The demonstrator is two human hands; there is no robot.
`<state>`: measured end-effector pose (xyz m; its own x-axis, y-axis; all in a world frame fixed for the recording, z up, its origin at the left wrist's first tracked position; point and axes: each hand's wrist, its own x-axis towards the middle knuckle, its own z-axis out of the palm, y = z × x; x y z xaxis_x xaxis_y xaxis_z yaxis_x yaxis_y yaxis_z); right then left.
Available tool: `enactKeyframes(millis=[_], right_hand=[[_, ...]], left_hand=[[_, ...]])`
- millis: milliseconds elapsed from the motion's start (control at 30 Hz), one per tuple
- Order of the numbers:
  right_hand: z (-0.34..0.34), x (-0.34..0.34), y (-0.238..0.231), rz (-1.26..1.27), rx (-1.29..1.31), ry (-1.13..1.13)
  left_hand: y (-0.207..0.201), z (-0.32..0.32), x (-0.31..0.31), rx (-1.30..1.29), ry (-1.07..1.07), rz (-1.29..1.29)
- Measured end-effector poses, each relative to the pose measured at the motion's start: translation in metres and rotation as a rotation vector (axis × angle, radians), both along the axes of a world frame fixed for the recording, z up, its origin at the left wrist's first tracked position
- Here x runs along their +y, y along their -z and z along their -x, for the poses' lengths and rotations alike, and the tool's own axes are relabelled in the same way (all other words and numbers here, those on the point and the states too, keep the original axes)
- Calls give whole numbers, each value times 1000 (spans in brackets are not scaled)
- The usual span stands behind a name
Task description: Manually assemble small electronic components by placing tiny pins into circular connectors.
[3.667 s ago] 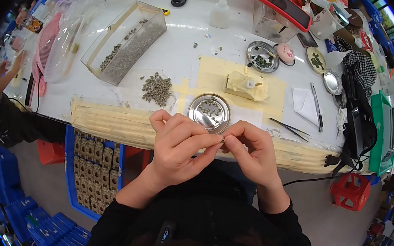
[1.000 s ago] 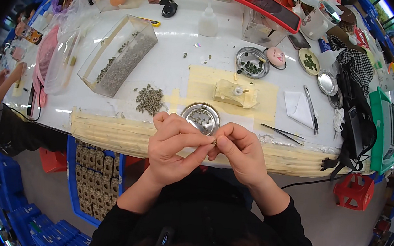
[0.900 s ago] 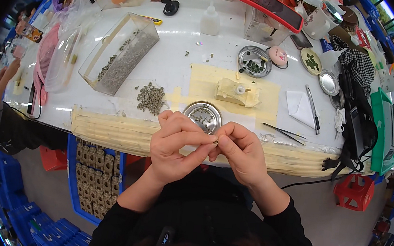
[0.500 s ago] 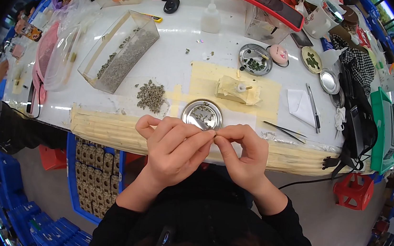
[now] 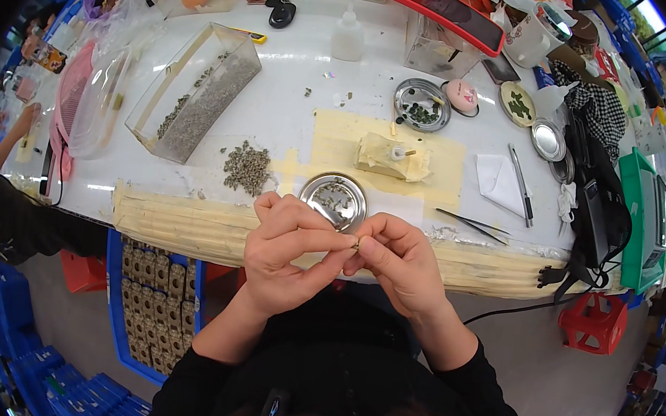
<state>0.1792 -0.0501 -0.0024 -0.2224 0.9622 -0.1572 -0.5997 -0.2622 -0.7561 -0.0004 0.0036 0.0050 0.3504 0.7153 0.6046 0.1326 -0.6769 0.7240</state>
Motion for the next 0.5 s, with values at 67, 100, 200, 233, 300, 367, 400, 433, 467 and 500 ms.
enactKeyframes(millis=[67, 100, 200, 233, 300, 367, 400, 433, 467, 500], right_hand=[[-2, 0, 1, 25, 31, -46], [-1, -1, 1, 39, 50, -67], [-1, -1, 0, 56, 106, -65], [0, -1, -1, 39, 107, -54], [-1, -2, -3, 5, 108, -32], [-2, -2, -1, -15, 54, -44], [-2, -2, 0, -24, 29, -50], [-2, -2, 0, -25, 29, -40], [-3, -2, -1, -26, 29, -31], [-3, -2, -2, -28, 29, -24]], left_hand=[[3, -1, 1, -61, 46, 69], [4, -1, 1, -75, 62, 83], [4, -1, 2, -81, 82, 96], [1, -1, 1, -58, 70, 80], [-4, 0, 1, 3, 30, 18], [-8, 1, -1, 78, -25, -77], [-11, 1, -2, 103, -44, -105], [-13, 0, -2, 129, -63, -134], [-15, 0, -3, 154, -82, -163], [-15, 1, -4, 166, -87, -175]])
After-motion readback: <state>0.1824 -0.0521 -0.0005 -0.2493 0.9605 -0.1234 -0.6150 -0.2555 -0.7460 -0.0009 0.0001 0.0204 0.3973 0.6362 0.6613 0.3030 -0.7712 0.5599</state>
